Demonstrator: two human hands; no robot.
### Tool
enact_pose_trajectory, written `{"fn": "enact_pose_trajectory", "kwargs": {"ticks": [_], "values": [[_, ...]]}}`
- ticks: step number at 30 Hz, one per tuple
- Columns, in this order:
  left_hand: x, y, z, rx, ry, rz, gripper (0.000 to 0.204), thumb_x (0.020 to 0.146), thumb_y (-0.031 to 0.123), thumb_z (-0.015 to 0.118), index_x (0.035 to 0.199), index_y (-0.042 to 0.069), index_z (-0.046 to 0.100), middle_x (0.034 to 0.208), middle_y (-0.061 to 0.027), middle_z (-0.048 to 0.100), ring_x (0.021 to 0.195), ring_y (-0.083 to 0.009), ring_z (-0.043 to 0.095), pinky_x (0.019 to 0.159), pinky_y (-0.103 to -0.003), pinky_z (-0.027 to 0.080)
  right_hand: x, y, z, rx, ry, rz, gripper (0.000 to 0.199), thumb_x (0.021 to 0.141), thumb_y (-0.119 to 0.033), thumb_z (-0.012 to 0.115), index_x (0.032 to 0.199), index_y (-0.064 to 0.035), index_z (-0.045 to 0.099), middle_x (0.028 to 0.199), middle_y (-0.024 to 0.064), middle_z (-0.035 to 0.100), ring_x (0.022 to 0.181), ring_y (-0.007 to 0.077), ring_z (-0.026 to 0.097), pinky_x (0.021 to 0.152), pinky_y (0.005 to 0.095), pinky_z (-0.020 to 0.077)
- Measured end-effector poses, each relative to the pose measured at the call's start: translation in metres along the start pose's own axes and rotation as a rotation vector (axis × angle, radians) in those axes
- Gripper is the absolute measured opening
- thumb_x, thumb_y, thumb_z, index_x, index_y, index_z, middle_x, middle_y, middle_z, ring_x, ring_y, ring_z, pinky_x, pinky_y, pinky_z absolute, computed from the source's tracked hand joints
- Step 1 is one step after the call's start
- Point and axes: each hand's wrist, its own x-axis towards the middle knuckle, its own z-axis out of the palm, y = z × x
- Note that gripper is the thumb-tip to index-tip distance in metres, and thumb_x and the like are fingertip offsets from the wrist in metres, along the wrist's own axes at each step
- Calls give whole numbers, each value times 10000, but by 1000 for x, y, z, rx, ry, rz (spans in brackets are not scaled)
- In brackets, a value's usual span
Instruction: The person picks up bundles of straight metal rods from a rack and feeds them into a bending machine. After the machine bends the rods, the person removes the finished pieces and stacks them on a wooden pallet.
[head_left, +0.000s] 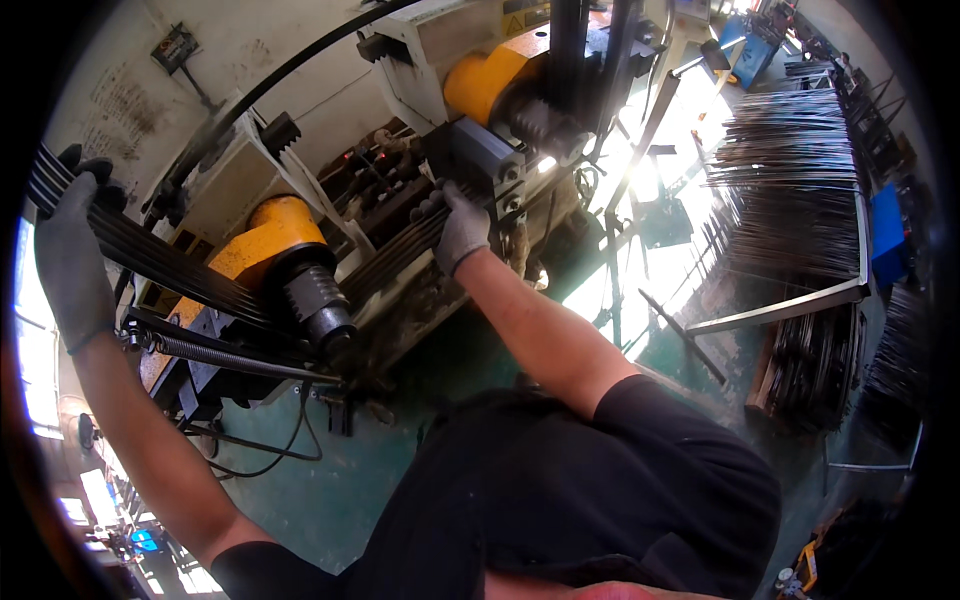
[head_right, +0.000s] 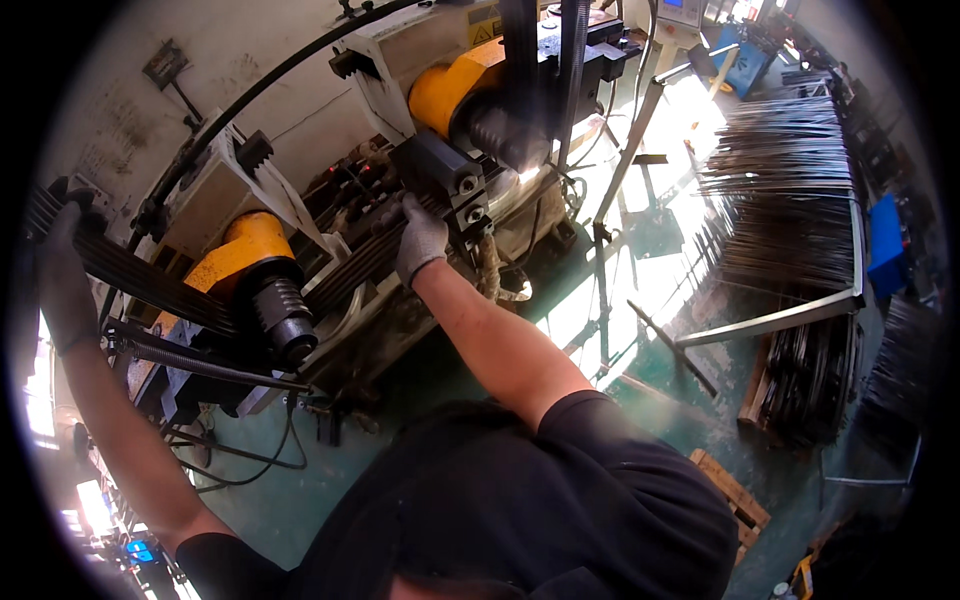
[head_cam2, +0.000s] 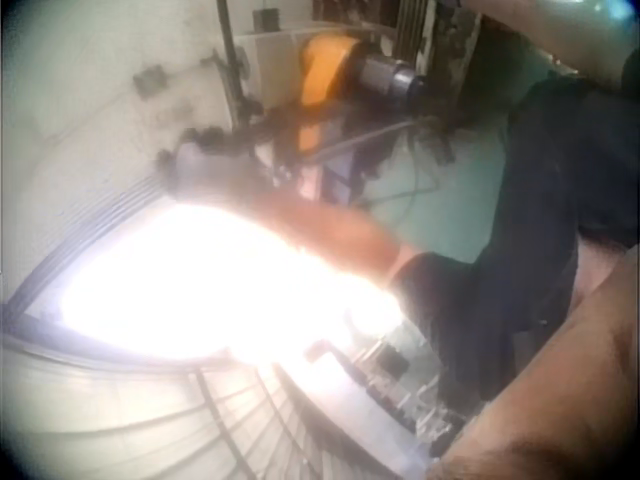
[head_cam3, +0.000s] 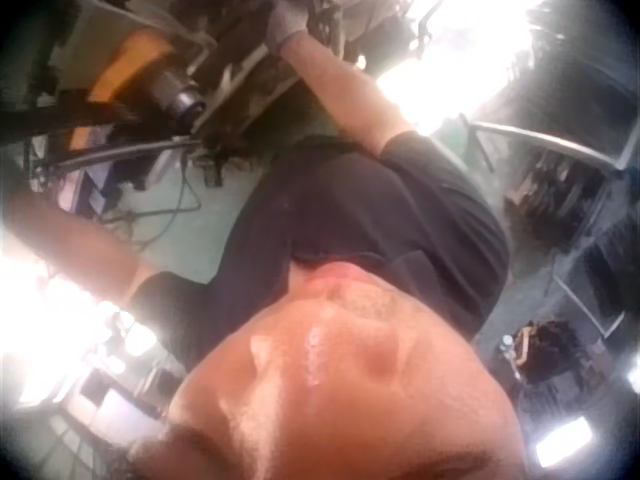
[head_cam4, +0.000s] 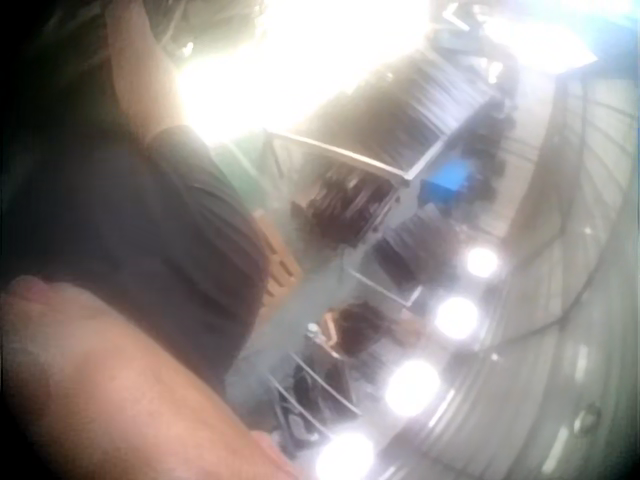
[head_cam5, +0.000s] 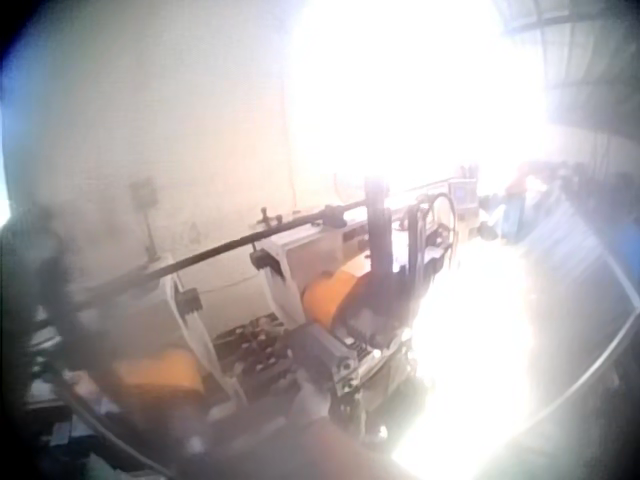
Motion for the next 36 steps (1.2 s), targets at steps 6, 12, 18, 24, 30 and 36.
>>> {"fn": "enact_pose_trajectory", "kwargs": {"ticks": [6, 12, 18, 24, 30, 36], "values": [[-20, -42, -22, -165, -225, -210, 384, 904, 150, 596, 1253, -9, 617, 1029, -137, 702, 938, -217, 688, 867, -323, 536, 6, 1, -26, -152, -46, -34, 114, 957, -147, 615, 975, -42, 575, 748, 66, 573, 658, 219, 601, 663, 427, 556], [-25, -41, -30, -314, -428, -347, 447, 898, 113, 641, 1312, -23, 542, 1055, -128, 691, 963, -216, 681, 900, -336, 538, 8, -8, -38, -163, -27, 31, 97, 935, -116, 622, 959, -37, 572, 765, 94, 592, 697, 246, 628, 707, 431, 576], [-31, -38, -29, -265, -440, -419, 417, 928, 140, 623, 1311, -12, 560, 1055, -123, 702, 997, -193, 669, 946, -323, 504, 14, -5, -44, -146, -21, 73, 128, 943, -139, 623, 933, -21, 575, 764, 96, 603, 706, 247, 620, 724, 422, 568], [-37, -26, -32, 19, -429, -377, 398, 935, 235, 638, 1261, 9, 617, 1043, -97, 716, 989, -187, 673, 930, -330, 496, 19, -3, -55, -179, -64, 58, 150, 943, -152, 637, 928, -13, 582, 806, 104, 618, 776, 259, 642, 815, 438, 573], [-29, -24, -41, -39, -498, -464, 431, 922, 235, 657, 1279, 4, 589, 1068, -102, 714, 993, -198, 679, 959, -337, 491, 17, -4, -57, -276, -70, 130, 237, 955, -221, 634, 840, -14, 630, 790, 79, 675, 754, 184, 626, 730, 346, 492], [-23, -22, -43, -88, -510, -468, 417, 943, 162, 631, 1306, -21, 538, 1076, -114, 707, 991, -193, 678, 941, -317, 509, 26, 0, -62, -306, -62, 103, 213, 961, -217, 613, 925, -7, 604, 849, 135, 681, 834, 272, 688, 795, 402, 553]]}}
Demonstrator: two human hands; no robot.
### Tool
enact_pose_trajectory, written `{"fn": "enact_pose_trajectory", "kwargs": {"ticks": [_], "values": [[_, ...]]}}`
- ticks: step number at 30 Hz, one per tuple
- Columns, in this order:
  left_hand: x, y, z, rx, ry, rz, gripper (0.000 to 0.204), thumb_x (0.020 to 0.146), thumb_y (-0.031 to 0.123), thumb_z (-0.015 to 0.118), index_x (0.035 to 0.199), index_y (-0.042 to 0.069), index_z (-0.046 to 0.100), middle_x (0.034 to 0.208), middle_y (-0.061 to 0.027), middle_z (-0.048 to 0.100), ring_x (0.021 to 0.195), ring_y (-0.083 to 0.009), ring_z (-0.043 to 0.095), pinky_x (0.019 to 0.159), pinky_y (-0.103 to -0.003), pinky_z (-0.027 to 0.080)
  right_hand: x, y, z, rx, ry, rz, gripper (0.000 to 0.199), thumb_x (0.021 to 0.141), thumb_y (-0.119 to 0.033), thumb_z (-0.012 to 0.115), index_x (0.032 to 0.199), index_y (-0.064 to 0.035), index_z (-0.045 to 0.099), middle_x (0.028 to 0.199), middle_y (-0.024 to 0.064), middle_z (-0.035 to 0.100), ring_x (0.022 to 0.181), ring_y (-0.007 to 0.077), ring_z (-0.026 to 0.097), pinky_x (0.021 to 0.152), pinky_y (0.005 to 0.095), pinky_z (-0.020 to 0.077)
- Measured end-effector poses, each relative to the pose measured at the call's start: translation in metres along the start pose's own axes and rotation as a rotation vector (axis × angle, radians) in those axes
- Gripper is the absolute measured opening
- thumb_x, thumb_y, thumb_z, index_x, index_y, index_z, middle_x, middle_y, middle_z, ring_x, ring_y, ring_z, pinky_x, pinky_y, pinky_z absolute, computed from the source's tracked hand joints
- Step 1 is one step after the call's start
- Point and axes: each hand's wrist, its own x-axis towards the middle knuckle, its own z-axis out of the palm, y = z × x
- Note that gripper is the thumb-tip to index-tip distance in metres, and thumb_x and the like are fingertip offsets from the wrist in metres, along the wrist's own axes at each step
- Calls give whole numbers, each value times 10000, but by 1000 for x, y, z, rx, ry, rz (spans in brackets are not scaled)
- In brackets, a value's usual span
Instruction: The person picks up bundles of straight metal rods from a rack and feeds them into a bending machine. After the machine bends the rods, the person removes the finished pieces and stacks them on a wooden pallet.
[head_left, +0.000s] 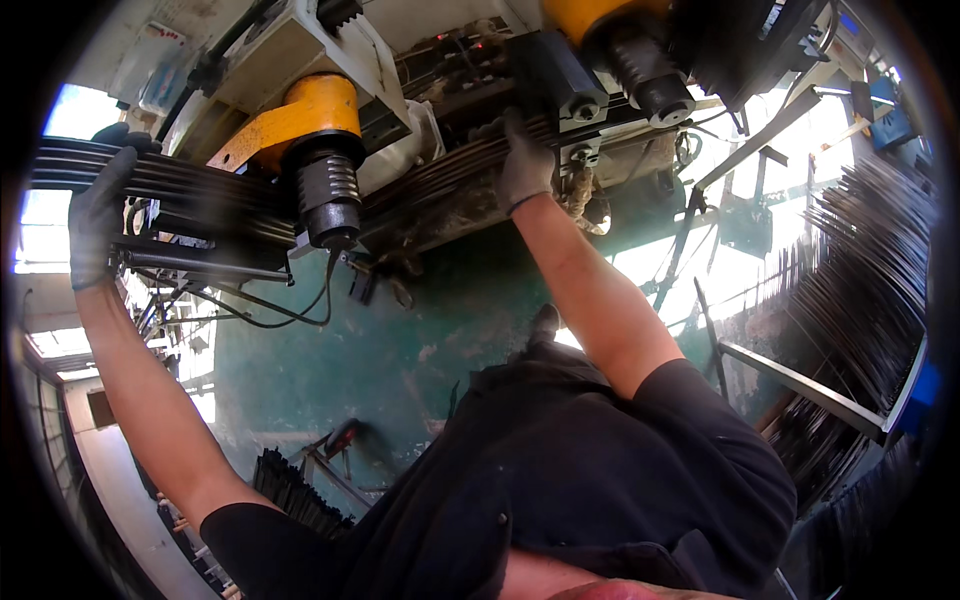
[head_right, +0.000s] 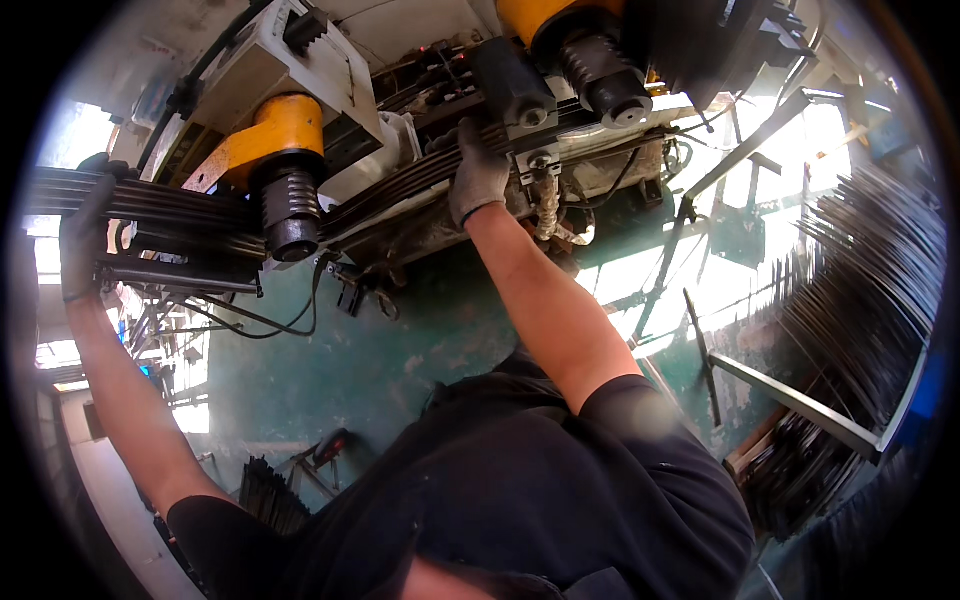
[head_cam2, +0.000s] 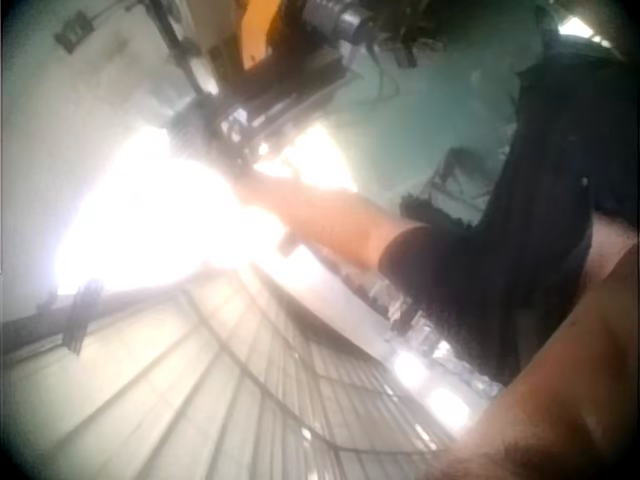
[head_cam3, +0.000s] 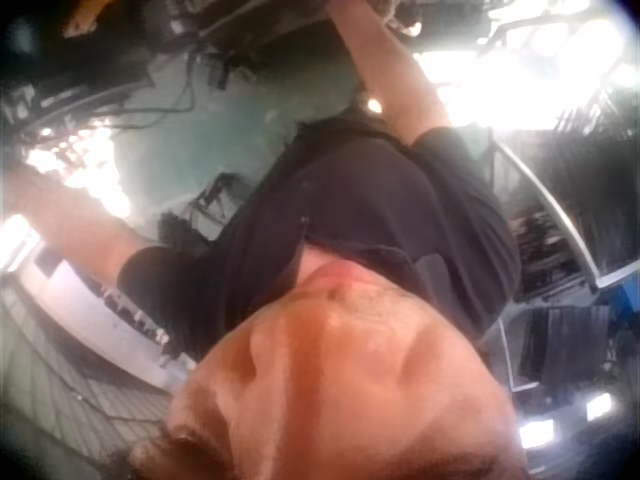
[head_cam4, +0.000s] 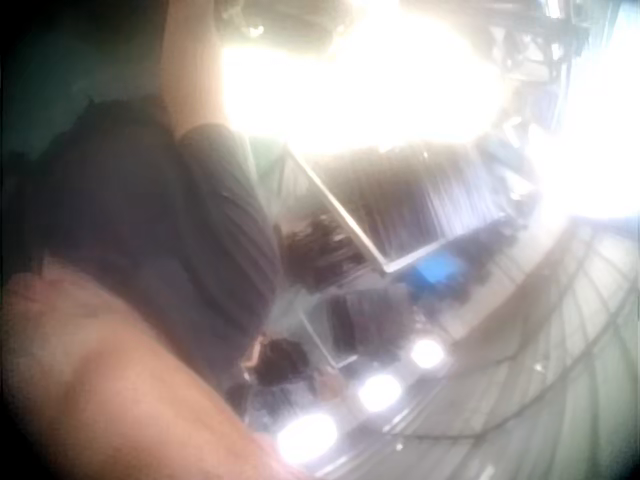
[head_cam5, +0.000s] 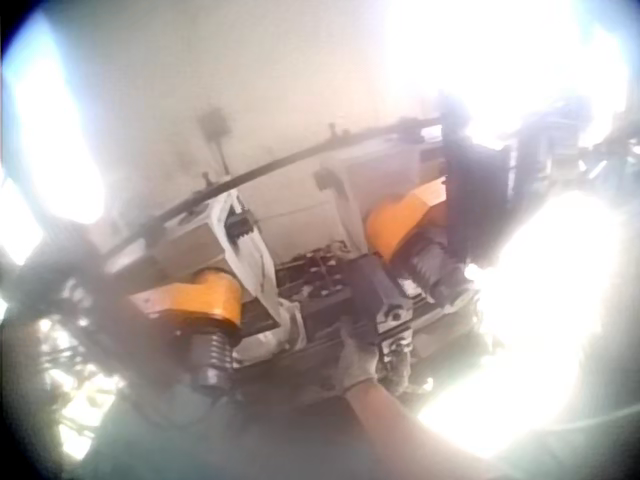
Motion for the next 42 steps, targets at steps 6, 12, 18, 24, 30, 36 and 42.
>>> {"fn": "enact_pose_trajectory", "kwargs": {"ticks": [6, 12, 18, 24, 30, 36, 42], "values": [[-11, 1, -2, 163, 67, -17, 336, 939, 187, 651, 1234, 28, 636, 1107, -92, 707, 1020, -149, 665, 926, -287, 501, -4, 2, 7, 113, 9, 41, 180, 928, -188, 670, 1010, -38, 616, 823, 43, 659, 745, 161, 614, 702, 331, 485], [-45, 18, 7, 411, 123, 270, 299, 976, 189, 567, 1179, -10, 661, 1109, -55, 643, 1042, -157, 627, 938, -304, 469, -5, 1, 8, 23, 51, -35, 216, 991, -226, 579, 940, -17, 595, 816, 123, 673, 813, 253, 681, 741, 383, 546], [-158, -12, 21, 4, 416, 321, 309, 941, 96, 579, 1200, -72, 601, 1185, -183, 627, 1138, -280, 615, 1049, -399, 431, -115, -35, -46, -207, 13, -72, 185, 1003, -195, 566, 1028, -14, 596, 875, 69, 656, 806, 190, 676, 726, 329, 577], [-262, -37, 120, -500, 515, 104, 353, 953, 96, 559, 1273, -52, 530, 1031, -175, 656, 1043, -300, 642, 1014, -433, 467, -208, -122, -190, -283, 298, -118, 182, 974, -192, 629, 1015, -15, 618, 793, 81, 654, 693, 182, 649, 644, 340, 551], [-314, -109, 274, -1116, 186, -462, 220, 921, 24, 555, 1135, 17, 608, 1004, -146, 664, 954, -279, 646, 934, -440, 529, -314, -266, -319, -516, 857, -510, 367, 1003, -341, 584, 960, 19, 644, 652, 34, 603, 551, 141, 568, 529, 294, 471], [-412, -65, 463, -1571, -435, -731, 256, 875, 40, 550, 1123, 43, 614, 1063, -159, 659, 1026, -315, 627, 976, -496, 497, -418, -441, -396, -716, 993, -940, 359, 927, -381, 692, 854, -39, 612, 621, 11, 577, 462, 109, 528, 435, 264, 412], [-475, -32, 580, -1327, -746, -1018, 318, 934, 49, 510, 1240, 2, 584, 1179, -187, 631, 1077, -312, 617, 974, -469, 498, -466, -584, -467, -920, 1191, -906, 300, 907, -341, 726, 850, -56, 654, 592, -1, 575, 436, 93, 500, 422, 262, 391]]}}
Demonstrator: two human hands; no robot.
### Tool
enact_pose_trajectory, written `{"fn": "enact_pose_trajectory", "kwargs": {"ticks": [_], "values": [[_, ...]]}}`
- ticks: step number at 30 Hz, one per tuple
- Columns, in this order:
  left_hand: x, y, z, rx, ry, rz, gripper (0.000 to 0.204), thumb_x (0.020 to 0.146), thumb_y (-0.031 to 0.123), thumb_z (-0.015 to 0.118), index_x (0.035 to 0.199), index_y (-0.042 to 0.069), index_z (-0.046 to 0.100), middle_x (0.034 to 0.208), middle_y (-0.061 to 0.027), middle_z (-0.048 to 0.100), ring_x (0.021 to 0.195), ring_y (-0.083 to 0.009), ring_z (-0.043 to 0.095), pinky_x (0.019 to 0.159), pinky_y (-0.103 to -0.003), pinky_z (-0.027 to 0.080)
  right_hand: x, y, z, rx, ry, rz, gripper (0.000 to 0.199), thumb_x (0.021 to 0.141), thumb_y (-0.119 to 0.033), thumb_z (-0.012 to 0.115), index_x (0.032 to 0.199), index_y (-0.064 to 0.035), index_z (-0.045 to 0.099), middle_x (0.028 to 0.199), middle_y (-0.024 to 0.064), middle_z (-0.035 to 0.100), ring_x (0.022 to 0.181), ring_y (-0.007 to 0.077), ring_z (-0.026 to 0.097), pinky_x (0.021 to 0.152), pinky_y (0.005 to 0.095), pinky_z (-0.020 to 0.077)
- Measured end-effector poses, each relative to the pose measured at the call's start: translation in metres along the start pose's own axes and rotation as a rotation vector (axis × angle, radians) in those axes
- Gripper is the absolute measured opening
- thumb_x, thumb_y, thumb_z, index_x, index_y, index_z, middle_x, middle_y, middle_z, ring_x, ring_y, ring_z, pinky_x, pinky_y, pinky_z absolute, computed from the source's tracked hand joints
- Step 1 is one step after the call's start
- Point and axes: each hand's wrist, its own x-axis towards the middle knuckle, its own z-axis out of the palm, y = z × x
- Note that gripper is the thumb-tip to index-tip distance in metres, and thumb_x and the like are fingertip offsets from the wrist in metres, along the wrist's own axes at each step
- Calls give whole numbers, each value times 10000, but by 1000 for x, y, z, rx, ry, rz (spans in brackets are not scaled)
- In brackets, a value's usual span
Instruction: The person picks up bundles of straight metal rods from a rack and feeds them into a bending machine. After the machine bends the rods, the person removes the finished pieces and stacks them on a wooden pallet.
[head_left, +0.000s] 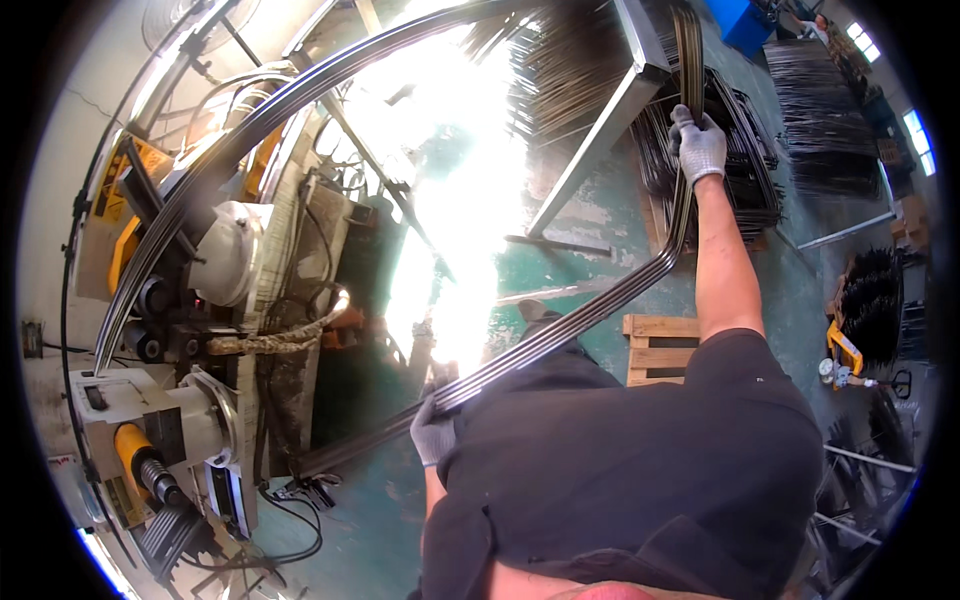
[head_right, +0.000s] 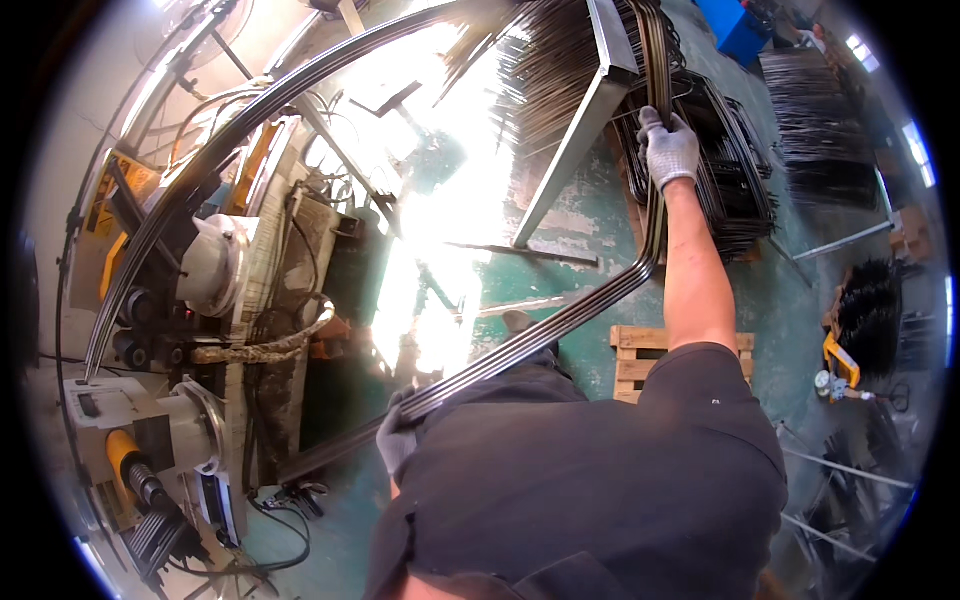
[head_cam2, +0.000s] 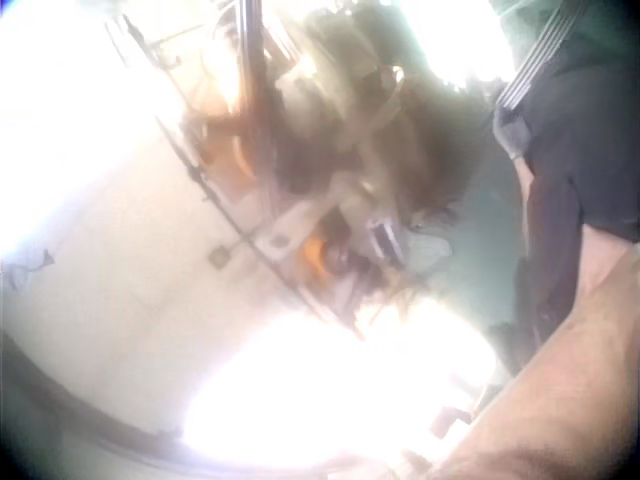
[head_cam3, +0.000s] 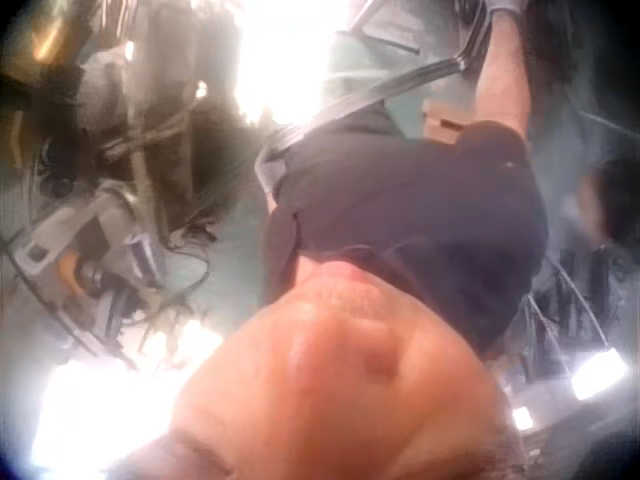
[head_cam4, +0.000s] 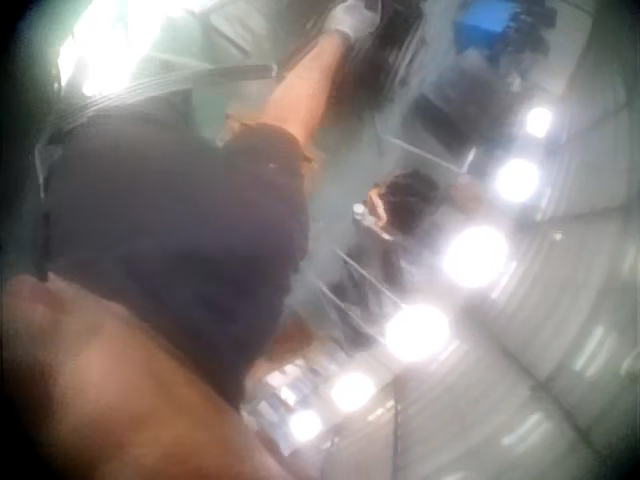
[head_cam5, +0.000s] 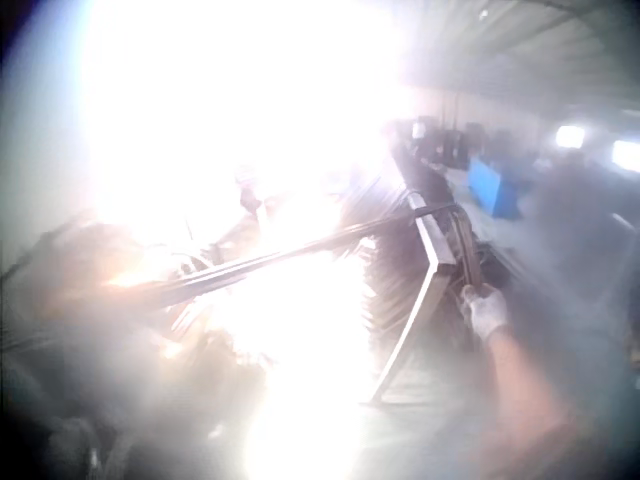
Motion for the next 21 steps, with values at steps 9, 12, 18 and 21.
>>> {"fn": "enact_pose_trajectory", "kwargs": {"ticks": [9, 12, 18, 21], "values": [[30, -69, 127, 652, 145, -29, 377, 880, -35, 566, 1246, -113, 515, 1095, -236, 668, 932, -296, 680, 830, -357, 562, 309, 201, -30, -1003, -51, -318, 614, 896, -610, 534, 1089, -52, 702, 1102, 261, 668, 1080, 403, 625, 915, 469, 494], [20, -63, 150, 697, 259, 152, 362, 862, -35, 590, 1212, -108, 533, 1064, -228, 678, 923, -267, 684, 805, -336, 567, 377, 197, 9, -1052, -27, -314, 596, 893, -585, 523, 1175, -85, 681, 1203, 242, 642, 1167, 400, 593, 978, 478, 475], [-4, -78, 121, 598, 620, 214, 359, 842, -17, 613, 1195, -56, 562, 976, -141, 674, 814, -204, 661, 734, -304, 547, 400, 53, 65, -1798, -226, -387, 482, 873, -468, 509, 1106, -114, 738, 1224, 185, 659, 1142, 359, 638, 915, 485, 524], [-2, -96, 84, 579, 629, 208, 391, 818, -16, 627, 1199, -68, 557, 962, -152, 680, 752, -191, 653, 678, -298, 545, 435, 78, 32, -1570, -3, -394, 577, 810, -585, 618, 1047, -78, 758, 1072, 125, 734, 958, 282, 703, 824, 427, 561]]}}
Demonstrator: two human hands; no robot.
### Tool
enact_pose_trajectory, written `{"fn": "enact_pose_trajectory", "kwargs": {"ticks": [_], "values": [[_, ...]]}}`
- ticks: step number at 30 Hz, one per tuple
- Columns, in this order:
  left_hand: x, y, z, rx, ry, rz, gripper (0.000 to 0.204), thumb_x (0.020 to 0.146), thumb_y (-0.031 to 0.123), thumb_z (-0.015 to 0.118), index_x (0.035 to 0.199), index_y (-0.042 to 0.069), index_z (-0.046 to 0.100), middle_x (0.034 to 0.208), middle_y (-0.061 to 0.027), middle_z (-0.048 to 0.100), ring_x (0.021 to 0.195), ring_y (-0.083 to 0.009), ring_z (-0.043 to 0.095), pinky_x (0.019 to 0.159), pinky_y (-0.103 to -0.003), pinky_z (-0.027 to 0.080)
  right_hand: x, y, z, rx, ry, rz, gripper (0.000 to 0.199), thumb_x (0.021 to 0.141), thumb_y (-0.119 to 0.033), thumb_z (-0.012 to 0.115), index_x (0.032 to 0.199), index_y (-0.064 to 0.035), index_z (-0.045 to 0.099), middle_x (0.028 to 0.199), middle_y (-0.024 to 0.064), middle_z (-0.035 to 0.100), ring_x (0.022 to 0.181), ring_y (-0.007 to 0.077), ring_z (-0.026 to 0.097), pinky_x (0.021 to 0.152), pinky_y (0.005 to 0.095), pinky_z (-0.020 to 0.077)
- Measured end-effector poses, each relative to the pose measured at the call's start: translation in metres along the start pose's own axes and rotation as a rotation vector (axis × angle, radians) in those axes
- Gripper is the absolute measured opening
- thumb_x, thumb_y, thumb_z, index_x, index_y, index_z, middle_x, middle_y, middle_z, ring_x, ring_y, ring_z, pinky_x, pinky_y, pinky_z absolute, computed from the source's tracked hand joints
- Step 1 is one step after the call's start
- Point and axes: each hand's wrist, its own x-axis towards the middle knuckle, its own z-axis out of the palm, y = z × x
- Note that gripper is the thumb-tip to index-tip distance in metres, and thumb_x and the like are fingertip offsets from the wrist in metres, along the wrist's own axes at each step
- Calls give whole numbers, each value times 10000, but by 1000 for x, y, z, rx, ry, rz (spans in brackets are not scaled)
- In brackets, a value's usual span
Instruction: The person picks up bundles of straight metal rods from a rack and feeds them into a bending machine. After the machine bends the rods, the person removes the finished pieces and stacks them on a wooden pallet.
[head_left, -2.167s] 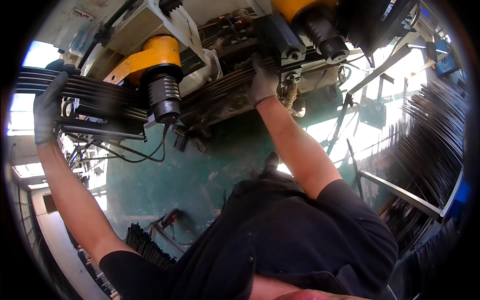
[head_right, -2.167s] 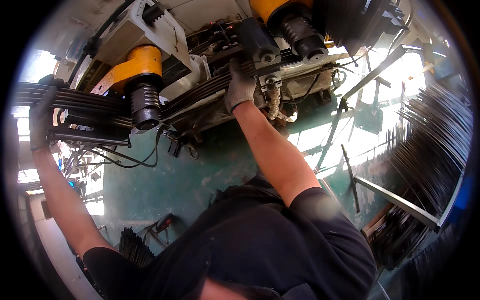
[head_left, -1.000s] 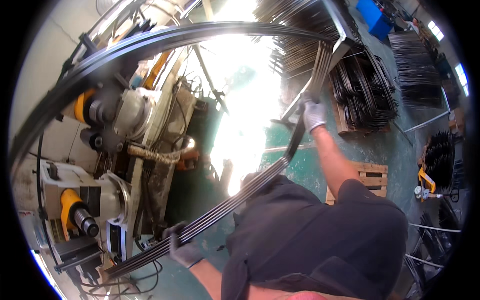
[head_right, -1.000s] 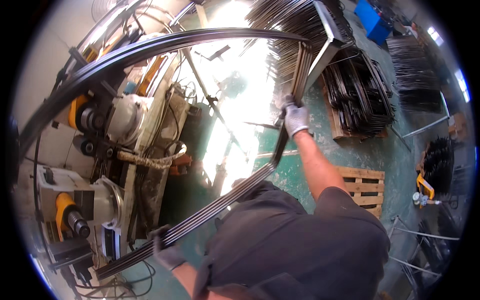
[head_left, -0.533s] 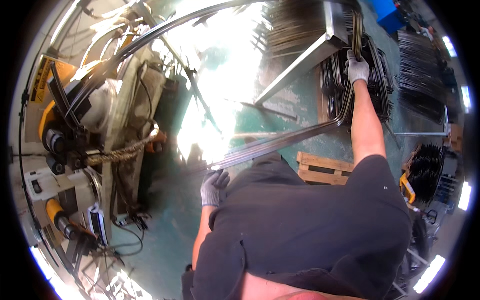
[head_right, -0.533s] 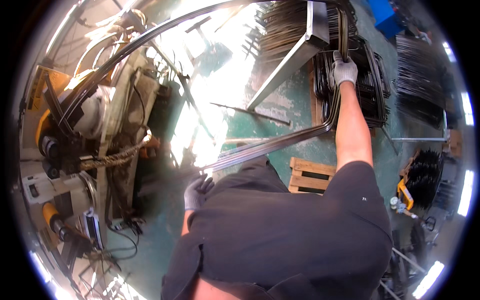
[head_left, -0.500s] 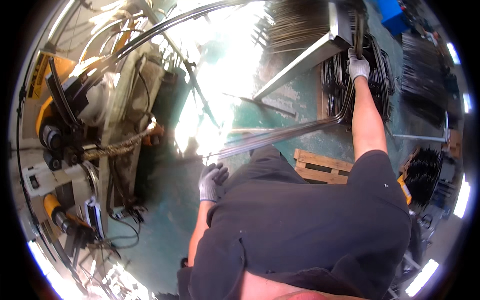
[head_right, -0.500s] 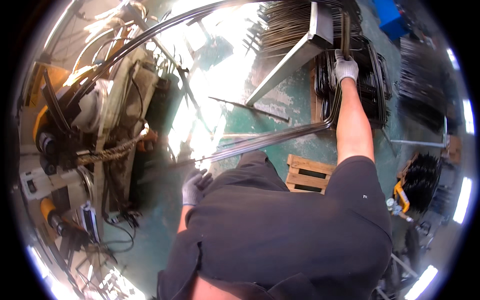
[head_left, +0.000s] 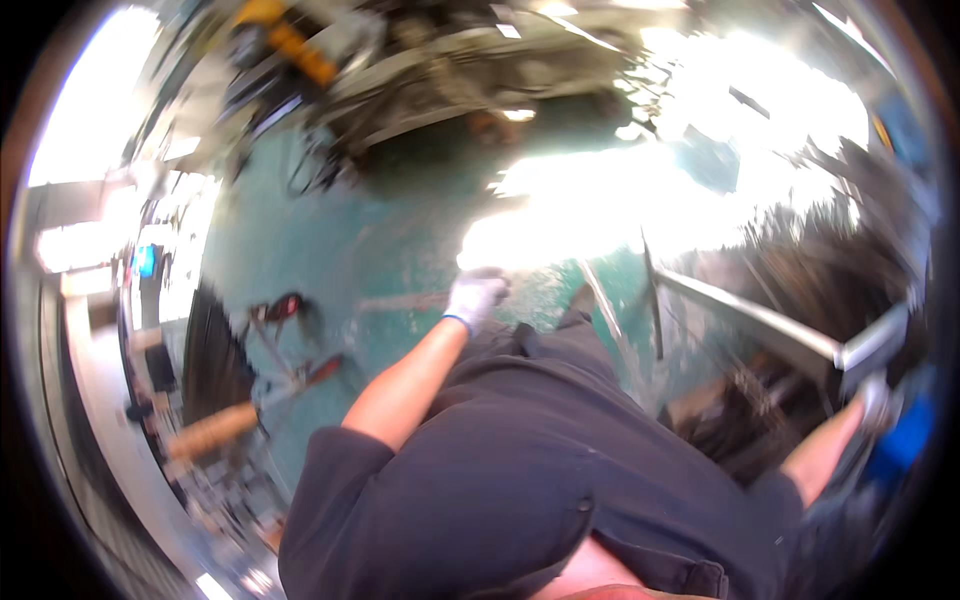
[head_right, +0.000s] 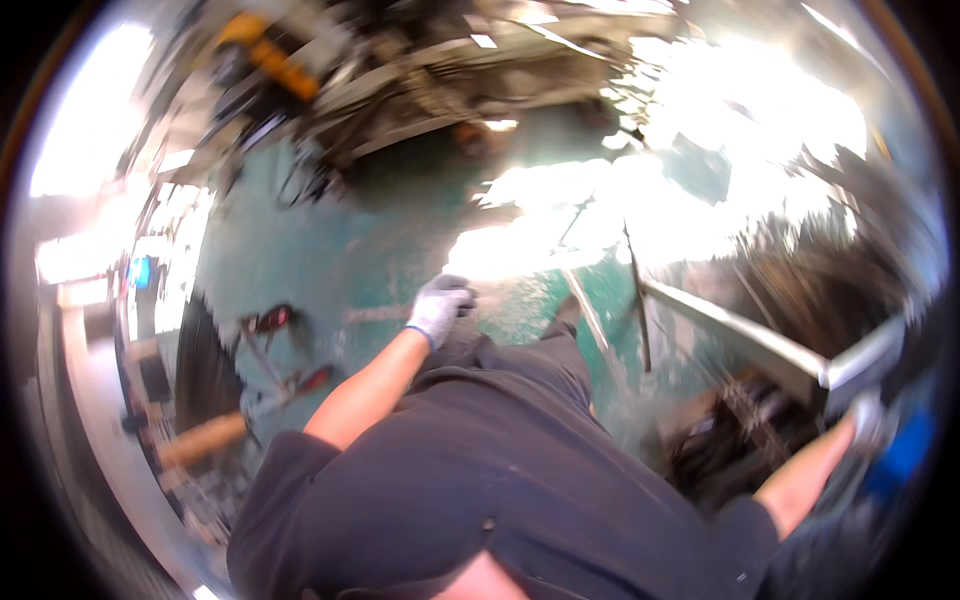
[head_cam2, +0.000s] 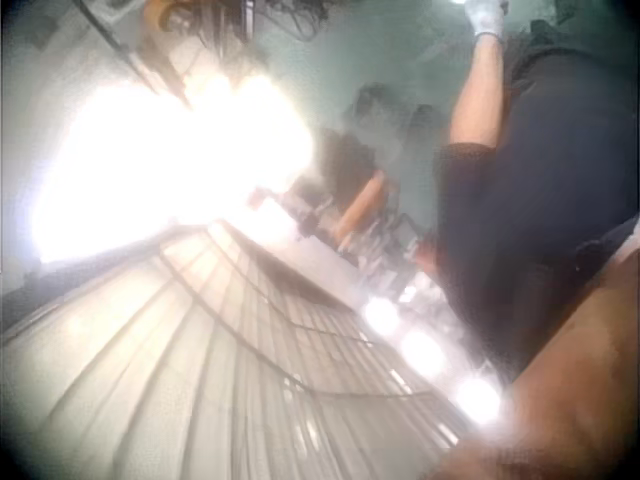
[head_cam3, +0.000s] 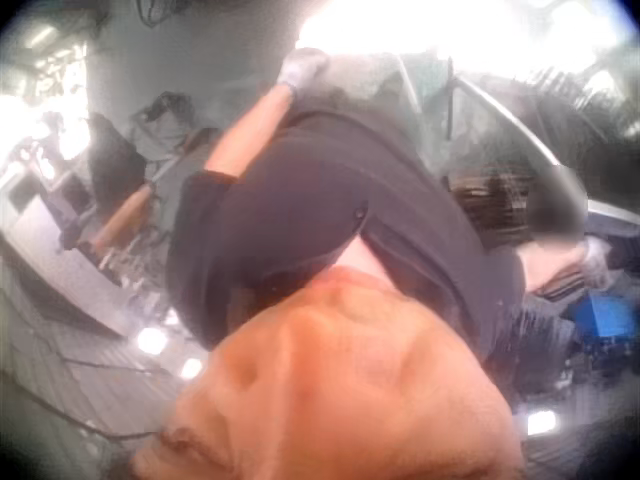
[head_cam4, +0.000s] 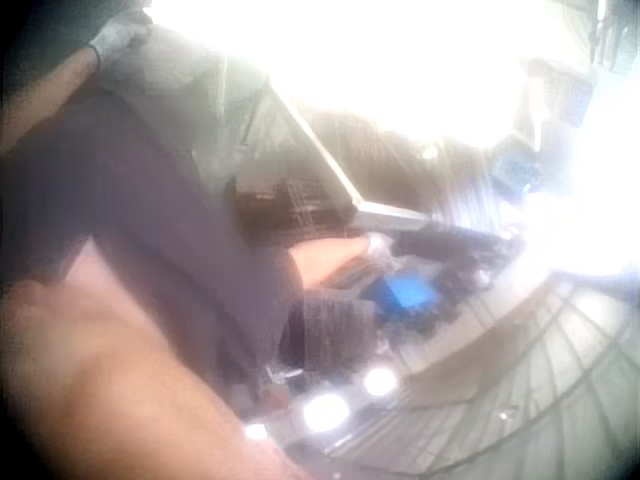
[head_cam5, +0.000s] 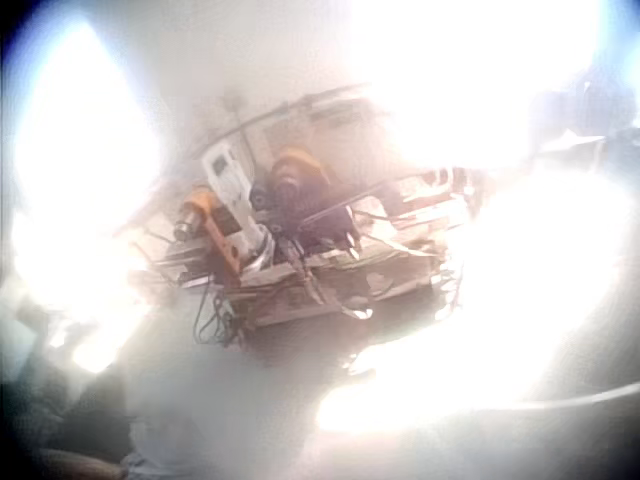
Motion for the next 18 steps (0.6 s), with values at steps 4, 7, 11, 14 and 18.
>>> {"fn": "enact_pose_trajectory", "kwargs": {"ticks": [4, 7, 11, 14, 18], "values": [[-21, -42, -9, -133, 108, 35, 370, 814, -1, 611, 1177, -60, 578, 961, -122, 686, 786, -169, 646, 695, -282, 530, -159, -97, 68, 598, 253, -227, 460, 786, -416, 673, 1060, -50, 729, 1048, 131, 729, 927, 273, 690, 811, 397, 546], [-37, -71, -43, -193, 187, -11, 335, 814, 10, 600, 1145, -41, 601, 941, -109, 681, 798, -168, 640, 707, -281, 522, -385, -154, 74, 682, -238, -311, 397, 769, -289, 714, 1069, -30, 707, 1029, 135, 726, 905, 267, 680, 801, 375, 534], [-51, -108, -99, -233, 281, 84, 335, 818, 65, 620, 1139, -34, 614, 972, -106, 687, 870, -169, 648, 754, -288, 522, -589, -230, 31, 638, -756, -699, 350, 767, -199, 722, 1069, -24, 701, 1001, 146, 726, 894, 265, 684, 817, 359, 520], [-72, -112, -168, -252, 368, 18, 365, 815, 76, 620, 1166, -25, 614, 1031, -119, 692, 921, -167, 657, 793, -298, 524, -655, -315, -18, 469, -477, -1391, 339, 816, -234, 638, 1087, -42, 705, 987, 152, 726, 895, 289, 698, 819, 380, 515], [-93, -146, -252, -466, 577, 35, 342, 832, 60, 609, 1163, -27, 615, 1030, -123, 689, 905, -182, 665, 784, -298, 530, -690, -389, -81, 748, -403, -1498, 372, 838, -263, 594, 1104, -16, 678, 892, 148, 711, 768, 283, 673, 743, 372, 512]]}}
